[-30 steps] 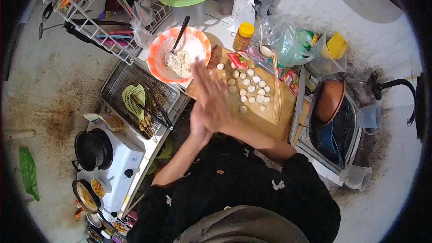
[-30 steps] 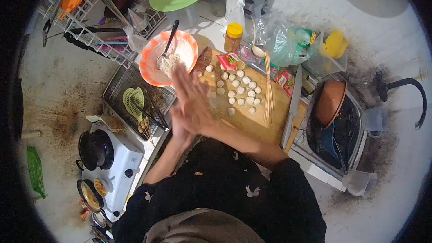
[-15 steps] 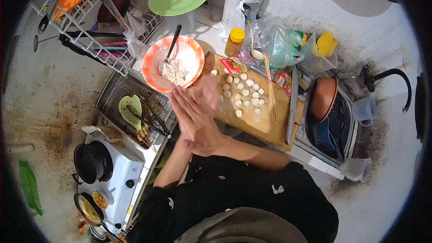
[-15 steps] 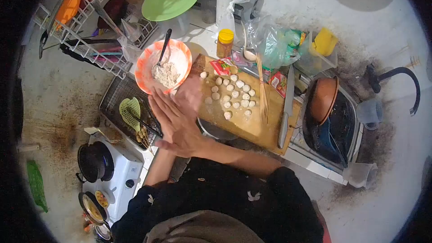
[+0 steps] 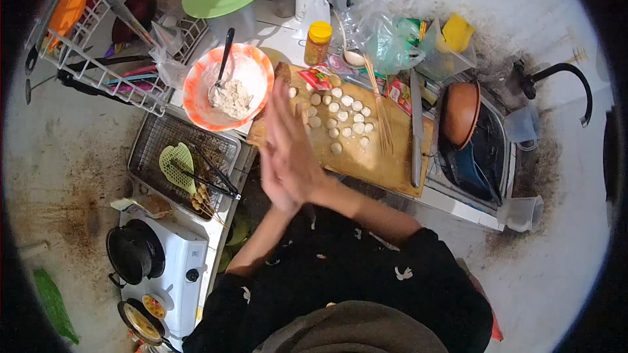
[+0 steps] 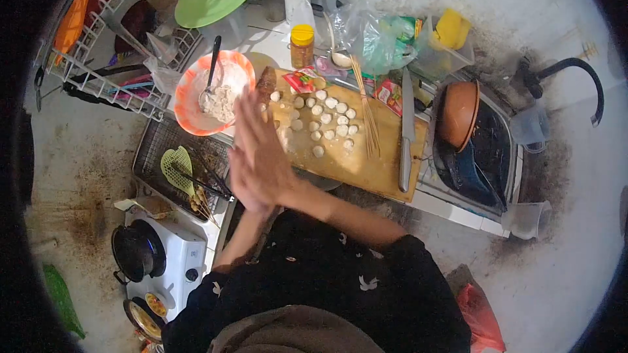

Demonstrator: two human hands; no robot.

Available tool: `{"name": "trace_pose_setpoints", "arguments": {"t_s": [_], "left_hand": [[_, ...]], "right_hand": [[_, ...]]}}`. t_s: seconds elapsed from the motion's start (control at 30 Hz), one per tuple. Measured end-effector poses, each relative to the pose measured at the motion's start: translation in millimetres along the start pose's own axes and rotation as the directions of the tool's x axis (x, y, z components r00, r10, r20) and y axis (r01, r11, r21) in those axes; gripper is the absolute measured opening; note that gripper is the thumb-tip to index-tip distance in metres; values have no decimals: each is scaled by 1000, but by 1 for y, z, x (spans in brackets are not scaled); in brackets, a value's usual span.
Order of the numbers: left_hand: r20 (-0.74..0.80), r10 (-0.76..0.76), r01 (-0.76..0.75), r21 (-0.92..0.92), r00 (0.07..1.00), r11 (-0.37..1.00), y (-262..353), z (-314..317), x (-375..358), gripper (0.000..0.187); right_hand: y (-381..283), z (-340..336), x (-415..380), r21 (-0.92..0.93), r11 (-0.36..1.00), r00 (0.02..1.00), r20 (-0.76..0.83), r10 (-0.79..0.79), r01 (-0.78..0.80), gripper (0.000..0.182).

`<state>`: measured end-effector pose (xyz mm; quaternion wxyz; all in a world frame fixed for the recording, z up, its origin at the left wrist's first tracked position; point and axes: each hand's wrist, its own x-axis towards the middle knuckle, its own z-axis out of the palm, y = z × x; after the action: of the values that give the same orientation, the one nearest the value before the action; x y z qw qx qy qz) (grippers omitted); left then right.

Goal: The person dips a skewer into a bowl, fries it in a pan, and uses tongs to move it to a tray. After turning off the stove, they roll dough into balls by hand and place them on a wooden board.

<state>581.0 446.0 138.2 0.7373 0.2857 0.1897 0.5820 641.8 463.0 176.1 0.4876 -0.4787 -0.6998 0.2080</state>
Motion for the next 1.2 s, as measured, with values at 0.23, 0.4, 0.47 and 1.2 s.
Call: {"name": "trace_pose_setpoints", "arguments": {"t_s": [0.23, 0.4, 0.47, 1.2], "left_hand": [[79, 644, -644, -28, 761, 764, -34, 55, 12, 80], [-93, -55, 54, -23, 994, 998, -37, 56, 0, 54], [86, 2, -8, 73, 996, 997, -45, 58, -6, 52], [72, -217, 217, 1, 974, 976, -100, 59, 34, 61]], "right_hand": [[-13, -29, -23, 83, 983, 972, 158, -174, 163, 73], [20, -68, -2, -102, 993, 995, 78, -54, 62, 74], [15, -77, 9, -12, 991, 955, -266, -129, 130, 72], [16, -115, -3, -230, 973, 995, -102, -2, -21, 94]]}}
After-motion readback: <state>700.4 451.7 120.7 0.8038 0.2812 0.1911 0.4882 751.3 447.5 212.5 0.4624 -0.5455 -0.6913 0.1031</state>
